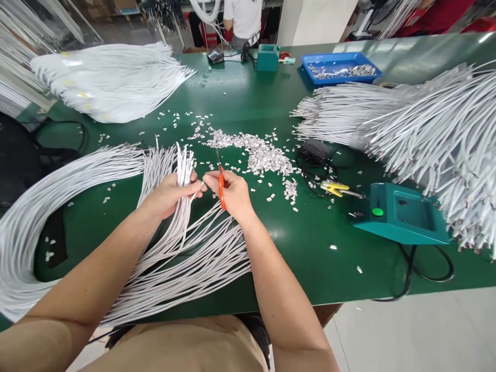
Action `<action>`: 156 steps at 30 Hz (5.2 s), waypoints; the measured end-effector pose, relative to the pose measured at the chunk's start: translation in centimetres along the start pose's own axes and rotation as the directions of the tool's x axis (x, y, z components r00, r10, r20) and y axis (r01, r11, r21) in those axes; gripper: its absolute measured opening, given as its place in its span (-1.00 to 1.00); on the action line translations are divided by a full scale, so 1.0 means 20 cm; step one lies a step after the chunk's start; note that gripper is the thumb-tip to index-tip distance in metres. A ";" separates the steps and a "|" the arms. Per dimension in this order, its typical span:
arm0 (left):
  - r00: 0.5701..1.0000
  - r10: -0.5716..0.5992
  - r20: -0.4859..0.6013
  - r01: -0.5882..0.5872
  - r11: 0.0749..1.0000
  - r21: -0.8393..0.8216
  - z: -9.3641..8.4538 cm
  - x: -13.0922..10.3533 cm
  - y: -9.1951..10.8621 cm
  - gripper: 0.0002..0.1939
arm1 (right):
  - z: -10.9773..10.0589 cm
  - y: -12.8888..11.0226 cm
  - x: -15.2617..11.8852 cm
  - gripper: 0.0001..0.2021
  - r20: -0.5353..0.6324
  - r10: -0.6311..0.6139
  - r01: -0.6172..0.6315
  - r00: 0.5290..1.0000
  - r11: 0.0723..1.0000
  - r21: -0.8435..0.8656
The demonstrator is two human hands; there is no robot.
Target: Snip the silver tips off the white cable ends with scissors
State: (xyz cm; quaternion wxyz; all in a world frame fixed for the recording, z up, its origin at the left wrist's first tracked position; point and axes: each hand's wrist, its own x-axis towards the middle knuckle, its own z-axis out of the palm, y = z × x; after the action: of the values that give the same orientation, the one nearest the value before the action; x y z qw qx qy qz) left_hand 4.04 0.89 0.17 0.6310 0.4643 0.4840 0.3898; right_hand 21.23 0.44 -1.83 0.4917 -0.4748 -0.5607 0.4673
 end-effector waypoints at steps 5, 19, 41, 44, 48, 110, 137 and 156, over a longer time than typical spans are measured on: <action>0.997 -0.011 0.071 0.005 0.996 0.088 0.00 -0.02 0.01 -0.74 | -0.01 -0.02 0.00 -0.75 -0.087 0.079 -0.066 0.993 0.987 0.148; 0.998 -0.036 0.061 0.030 0.994 0.105 -0.03 -0.01 -0.01 -0.68 | -0.04 -0.05 0.00 -0.80 -0.204 0.058 -0.028 0.977 0.989 0.146; 0.998 0.055 0.002 -0.055 0.991 0.119 0.03 -0.02 -0.02 -0.70 | 0.00 -0.02 0.00 -0.73 0.074 0.176 -0.190 0.982 0.913 0.362; 0.995 0.094 -0.025 -0.090 0.989 0.114 0.04 0.00 -0.03 -0.69 | 0.03 -0.02 -0.01 -0.75 0.017 0.124 -0.123 0.992 0.946 0.301; 0.989 0.142 -0.049 -0.136 0.984 0.120 0.03 0.03 -0.04 -0.69 | 0.03 -0.03 -0.02 -0.75 -0.035 0.057 -0.054 0.998 0.996 0.073; 0.941 0.319 -0.113 -0.236 0.859 0.454 0.07 0.02 -0.03 -0.91 | 0.00 0.01 0.03 -0.82 -0.039 0.306 -0.278 0.951 0.905 0.322; 0.999 0.025 0.030 -0.028 0.994 0.102 0.04 -0.02 -0.02 -0.65 | 0.02 0.01 0.00 -0.76 -0.292 0.223 -0.146 0.930 0.953 0.264; 0.963 0.185 -0.198 -0.120 0.946 0.302 0.04 0.00 -0.06 -0.63 | 0.02 -0.04 -0.02 -0.66 -0.051 0.237 -0.216 0.970 0.941 0.261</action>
State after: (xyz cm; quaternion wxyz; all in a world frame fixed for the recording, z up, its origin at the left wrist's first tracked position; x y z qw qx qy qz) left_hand 4.95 0.40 -0.95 0.4662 0.5405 0.5656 0.4130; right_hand 20.76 -0.14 -1.13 0.5138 -0.4881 -0.4173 0.5688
